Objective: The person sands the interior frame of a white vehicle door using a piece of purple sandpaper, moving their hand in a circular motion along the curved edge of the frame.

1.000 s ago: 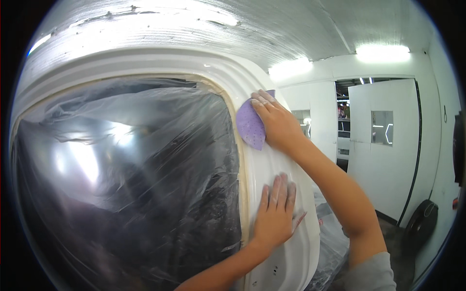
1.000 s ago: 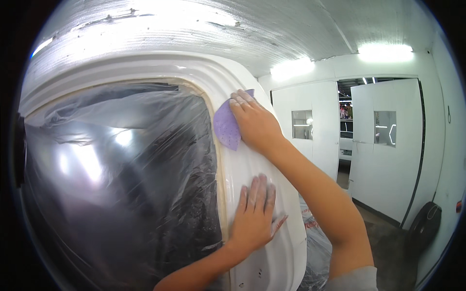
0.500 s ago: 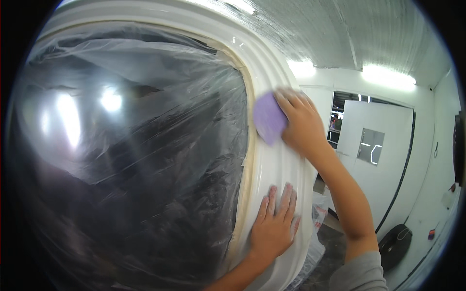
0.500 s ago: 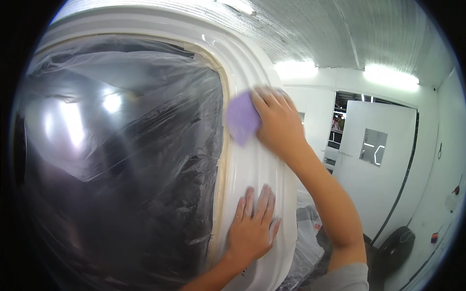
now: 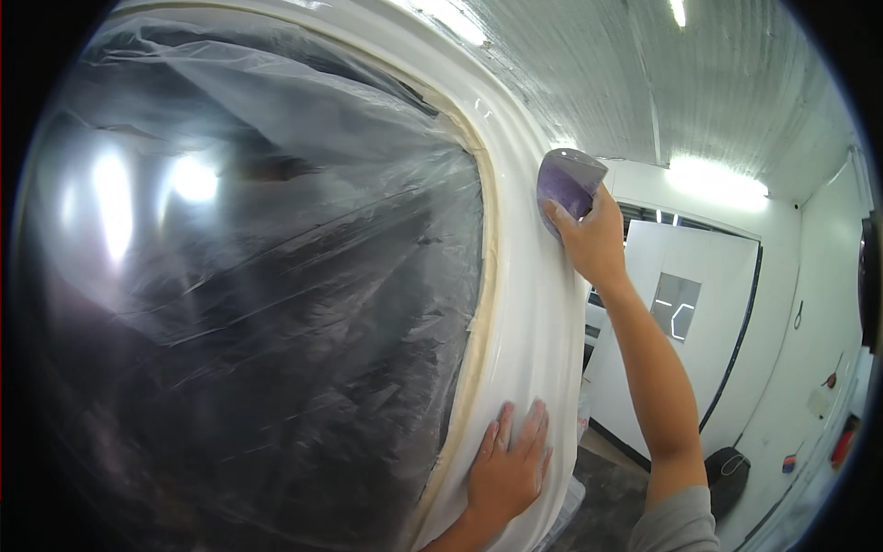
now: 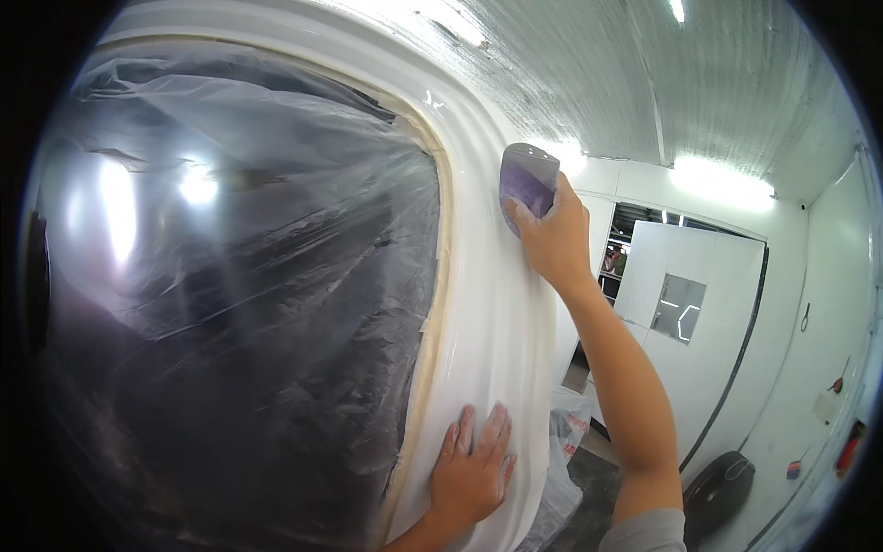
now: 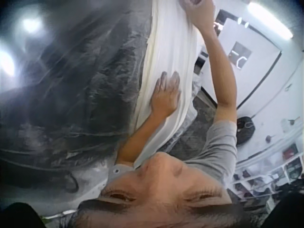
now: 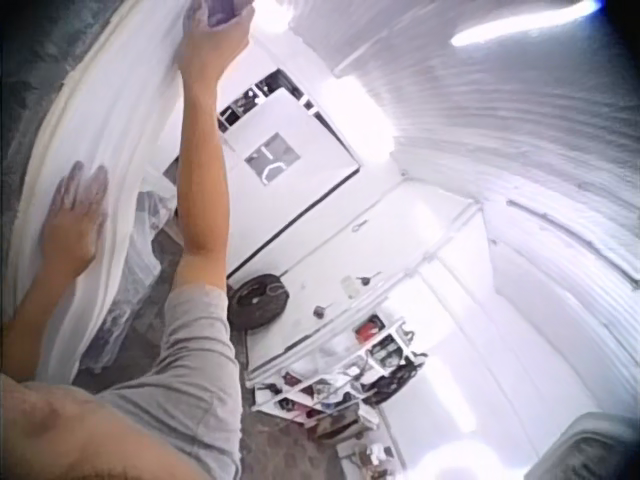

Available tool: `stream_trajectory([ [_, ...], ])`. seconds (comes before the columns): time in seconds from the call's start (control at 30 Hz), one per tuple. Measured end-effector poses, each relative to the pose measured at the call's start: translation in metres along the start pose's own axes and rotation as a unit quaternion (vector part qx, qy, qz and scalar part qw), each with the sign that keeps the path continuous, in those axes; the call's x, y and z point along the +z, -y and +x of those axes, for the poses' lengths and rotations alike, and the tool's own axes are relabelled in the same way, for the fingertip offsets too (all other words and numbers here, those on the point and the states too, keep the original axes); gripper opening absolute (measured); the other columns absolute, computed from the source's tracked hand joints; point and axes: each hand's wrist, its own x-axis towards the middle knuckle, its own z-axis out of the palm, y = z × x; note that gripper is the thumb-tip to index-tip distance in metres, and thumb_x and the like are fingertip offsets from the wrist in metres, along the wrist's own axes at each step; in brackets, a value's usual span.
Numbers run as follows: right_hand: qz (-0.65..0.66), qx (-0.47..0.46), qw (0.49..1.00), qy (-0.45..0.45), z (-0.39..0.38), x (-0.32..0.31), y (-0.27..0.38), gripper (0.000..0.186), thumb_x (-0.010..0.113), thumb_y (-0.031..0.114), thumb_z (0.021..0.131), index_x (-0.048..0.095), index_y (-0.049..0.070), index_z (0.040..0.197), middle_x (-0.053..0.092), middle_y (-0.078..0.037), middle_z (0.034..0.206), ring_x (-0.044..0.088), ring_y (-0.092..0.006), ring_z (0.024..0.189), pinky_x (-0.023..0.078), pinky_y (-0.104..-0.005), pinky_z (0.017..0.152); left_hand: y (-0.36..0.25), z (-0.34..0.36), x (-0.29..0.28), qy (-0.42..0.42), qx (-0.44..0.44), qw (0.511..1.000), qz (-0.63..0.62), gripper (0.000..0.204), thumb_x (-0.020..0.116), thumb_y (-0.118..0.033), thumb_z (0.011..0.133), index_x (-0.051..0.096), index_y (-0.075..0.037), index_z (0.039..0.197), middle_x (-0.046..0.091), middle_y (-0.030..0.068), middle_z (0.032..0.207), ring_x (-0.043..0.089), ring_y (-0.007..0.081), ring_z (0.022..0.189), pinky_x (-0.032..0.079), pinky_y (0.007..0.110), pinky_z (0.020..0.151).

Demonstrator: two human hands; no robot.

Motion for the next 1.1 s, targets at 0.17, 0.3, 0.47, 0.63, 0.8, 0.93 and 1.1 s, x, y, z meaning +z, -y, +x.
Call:
stream_trajectory([
  [0.17,0.016,-0.024,0.998,-0.048,0.035,0.028,0.008,0.037,0.073,0.011,0.083,0.06,-0.005,0.113,0.071,-0.023,0.097,0.069,-0.038,0.092,0.053,-0.039,0.084,-0.001,-0.017,0.003,0.016,-0.006,1.0,-0.001,0.051,0.06,-0.03,0.092,0.056,-0.008,0.138,0.043,0.0074,0.153,0.041,0.0446,0.137,0.038,0.053,0.108],
  [0.3,-0.032,-0.013,0.999,-0.041,0.083,0.036,0.01,0.033,0.074,0.01,0.083,0.061,-0.005,0.109,0.071,-0.023,0.095,0.07,-0.038,0.091,0.053,-0.0385,0.082,-0.002,-0.018,0.005,0.004,-0.002,1.0,-0.004,0.049,0.058,-0.031,0.093,0.057,-0.01,0.138,0.044,0.0026,0.152,0.045,0.0393,0.134,0.04,0.049,0.107],
  [0.47,0.085,0.045,0.995,0.006,0.035,0.036,-0.006,0.038,0.076,0.018,0.082,0.064,-0.005,0.109,0.072,-0.023,0.097,0.069,-0.038,0.086,0.053,-0.0392,0.082,0.005,-0.022,-0.002,0.001,-0.019,0.999,0.037,0.046,0.056,-0.033,0.094,0.059,-0.014,0.136,0.045,-0.0019,0.152,0.049,0.0332,0.133,0.041,0.044,0.105],
  [0.63,-0.058,0.006,0.997,-0.041,0.108,0.055,0.013,0.022,0.067,0.006,0.089,0.069,0.0,0.11,0.074,-0.015,0.094,0.071,-0.0173,0.087,0.052,-0.0304,0.081,0.0,-0.023,0.018,-0.01,-0.021,1.0,0.0,0.049,0.058,-0.03,0.092,0.056,-0.016,0.139,0.048,0.0031,0.15,0.049,0.0333,0.134,0.04,0.044,0.107],
  [0.8,0.002,0.002,1.0,-0.016,0.042,0.044,0.011,0.026,0.065,0.003,0.089,0.075,0.011,0.112,0.075,-0.01,0.097,0.071,-0.0183,0.089,0.052,-0.0301,0.082,0.004,-0.049,0.029,-0.014,-0.062,0.991,-0.115,0.051,0.056,-0.021,0.091,0.053,-0.008,0.14,0.042,0.0266,0.148,0.038,0.0477,0.138,0.032,0.06,0.11],
  [0.93,-0.057,0.03,0.994,-0.087,0.094,0.054,0.011,0.026,0.074,0.019,0.083,0.074,0.004,0.104,0.074,-0.017,0.097,0.072,-0.0293,0.09,0.053,-0.0352,0.083,-0.002,-0.045,0.032,0.006,-0.044,0.989,-0.138,0.056,0.048,-0.018,0.093,0.043,-0.004,0.147,0.039,0.0299,0.149,0.035,0.0484,0.139,0.029,0.059,0.113],
  [1.1,-0.012,-0.023,0.994,-0.111,0.069,0.057,-0.017,0.03,0.078,0.02,0.08,0.073,-0.003,0.1,0.074,-0.018,0.1,0.07,-0.0322,0.094,0.053,-0.0391,0.083,0.0,-0.053,0.029,-0.013,-0.059,0.988,-0.146,0.056,0.05,-0.016,0.092,0.044,-0.006,0.147,0.039,0.0294,0.15,0.036,0.0487,0.139,0.03,0.06,0.112],
])
